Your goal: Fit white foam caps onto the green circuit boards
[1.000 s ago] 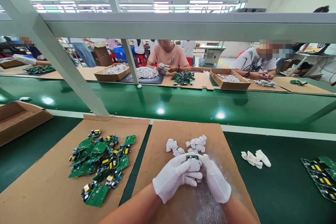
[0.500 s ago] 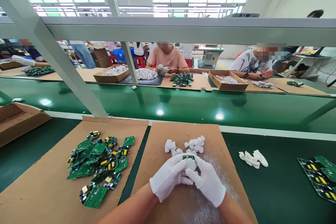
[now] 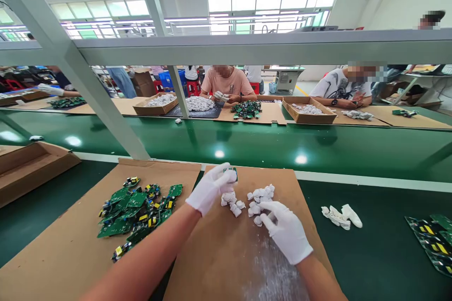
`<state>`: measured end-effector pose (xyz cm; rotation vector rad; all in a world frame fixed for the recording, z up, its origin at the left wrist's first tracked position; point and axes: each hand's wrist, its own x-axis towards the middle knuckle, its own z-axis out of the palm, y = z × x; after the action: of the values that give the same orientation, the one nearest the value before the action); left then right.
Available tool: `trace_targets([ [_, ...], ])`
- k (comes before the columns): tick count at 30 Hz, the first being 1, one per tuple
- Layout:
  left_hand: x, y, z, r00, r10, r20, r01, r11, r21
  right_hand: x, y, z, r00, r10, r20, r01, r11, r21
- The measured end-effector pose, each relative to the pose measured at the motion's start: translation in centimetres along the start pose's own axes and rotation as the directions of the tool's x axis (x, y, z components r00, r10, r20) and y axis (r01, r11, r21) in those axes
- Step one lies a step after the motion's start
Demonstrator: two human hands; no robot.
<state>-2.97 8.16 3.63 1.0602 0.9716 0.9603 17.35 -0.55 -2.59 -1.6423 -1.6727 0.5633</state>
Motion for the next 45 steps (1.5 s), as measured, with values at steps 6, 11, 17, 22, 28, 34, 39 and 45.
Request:
trace_targets([
  [6,8.6,-0.6,-2.1,0.987,0.086,-0.137,-0.026,0.919,0.393,-0.6,-0.7,1.6,0.995,-0.082,0.049,0.092,0.962,-0.256],
  [11,13.5,-2.6,-2.9,0.968,0.131,-0.213,0.018,0.813,0.582,-0.4,-0.4,1.5,0.996,-0.050,0.074,0.067,0.966,-0.248],
  [17,14.7,-2.7,-4.4,0.927,0.214,-0.308,0.095,0.660,0.745,-0.5,-0.6,1.5,0.986,-0.087,0.139,0.116,0.971,-0.210],
  [22,12.0,-2.1,-4.7,0.933,0.286,-0.219,0.005,0.597,0.802,-0.2,-0.8,0.4,0.985,-0.171,0.009,0.167,0.948,-0.272],
  [28,6.0,-1.6,-7.7,0.954,0.296,-0.041,-0.134,0.547,0.827,-0.9,-1.0,1.0,0.958,-0.247,0.146,0.285,0.870,-0.402],
  [34,1.3,1.2,-13.8,0.984,0.179,-0.023,-0.060,0.444,0.894,-0.8,-1.2,1.0,0.978,0.018,0.209,-0.079,0.955,0.287],
  [39,-2.2,3.3,-17.2,0.992,0.086,-0.087,0.058,0.296,0.953,0.5,-0.4,-1.1,0.877,0.334,0.345,-0.446,0.298,0.844],
  [45,-1.6,1.9,-16.2,0.992,0.006,-0.123,0.120,0.192,0.974,0.5,0.3,-1.0,0.808,0.223,0.546,-0.511,-0.199,0.836],
])
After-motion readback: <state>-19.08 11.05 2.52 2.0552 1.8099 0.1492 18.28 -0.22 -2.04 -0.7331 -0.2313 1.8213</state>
